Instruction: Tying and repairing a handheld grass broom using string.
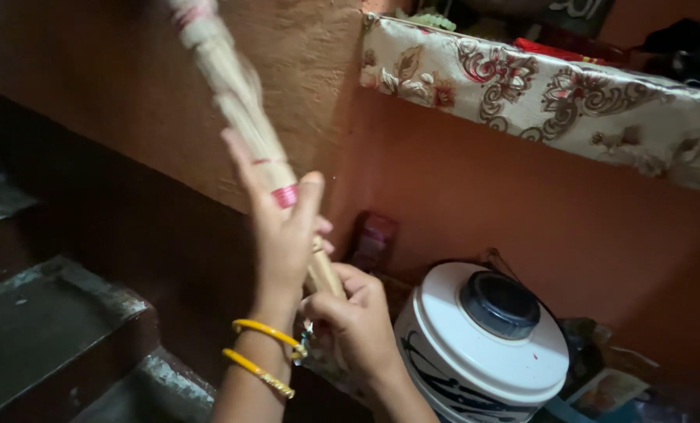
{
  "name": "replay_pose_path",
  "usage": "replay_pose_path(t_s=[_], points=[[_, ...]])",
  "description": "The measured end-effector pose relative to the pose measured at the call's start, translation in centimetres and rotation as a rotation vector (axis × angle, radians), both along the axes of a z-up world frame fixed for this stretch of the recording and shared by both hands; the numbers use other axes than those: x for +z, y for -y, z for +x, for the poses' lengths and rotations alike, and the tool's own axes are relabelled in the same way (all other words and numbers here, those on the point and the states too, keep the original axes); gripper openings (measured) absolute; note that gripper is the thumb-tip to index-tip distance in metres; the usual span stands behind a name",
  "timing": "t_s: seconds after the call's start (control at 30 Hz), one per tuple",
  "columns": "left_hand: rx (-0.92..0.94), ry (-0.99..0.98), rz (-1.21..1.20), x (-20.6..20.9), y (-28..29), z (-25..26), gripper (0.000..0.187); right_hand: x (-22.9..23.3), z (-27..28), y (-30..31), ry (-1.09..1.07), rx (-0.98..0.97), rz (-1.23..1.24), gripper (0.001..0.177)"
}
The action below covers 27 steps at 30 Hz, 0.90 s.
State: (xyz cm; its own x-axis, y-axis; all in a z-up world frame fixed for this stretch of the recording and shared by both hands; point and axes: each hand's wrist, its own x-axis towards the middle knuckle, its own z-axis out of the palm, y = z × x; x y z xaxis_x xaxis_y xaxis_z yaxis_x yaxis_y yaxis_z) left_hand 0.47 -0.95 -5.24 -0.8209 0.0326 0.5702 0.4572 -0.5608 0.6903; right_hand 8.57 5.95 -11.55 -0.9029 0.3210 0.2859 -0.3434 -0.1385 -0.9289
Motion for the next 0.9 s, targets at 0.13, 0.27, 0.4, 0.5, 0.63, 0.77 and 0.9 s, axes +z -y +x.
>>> replay_pose_path(t_s=[0.13, 0.27, 0.4, 0.5, 0.63, 0.77, 0.9], points=[[-0.033, -0.273, -0.114, 2.2, 0.0, 2.1, 0.100, 0.0, 0.2, -0.6, -0.167, -0.003, -0.028, 0.019], [-0.344, -0.333, -0.015, 1.1, -0.9, 1.9, 0.100, 0.4, 0.2, 0.0, -0.260, 0.023, -0.280, 0.035], [-0.270, -0.314, -0.007, 0.1, -1.8, 0.7, 0.096, -1.8, -2.0, -2.6, -0.184, 0.075, -0.091, 0.025], [-0.195, -0.211, 0.020, 0.3, -1.8, 0.3, 0.094, -0.6, -2.2, -2.9, -0.039, 0.086, -0.026, 0.021], [-0.064, -0.012, 0.099, -1.2, -2.8, -1.3, 0.091, 0.9, -1.8, -3.2, 0.161, 0.116, 0.045, 0.019], [-0.050, 0.262, 0.113, -1.9, -1.9, -0.1, 0.093, -0.4, -1.9, -4.1, 0.189, 0.153, 0.152, 0.010], [-0.048, 0.463, 0.177, -3.8, -1.5, -0.7, 0.096, -1.1, -1.3, -3.3, 0.214, 0.147, 0.185, 0.011]])
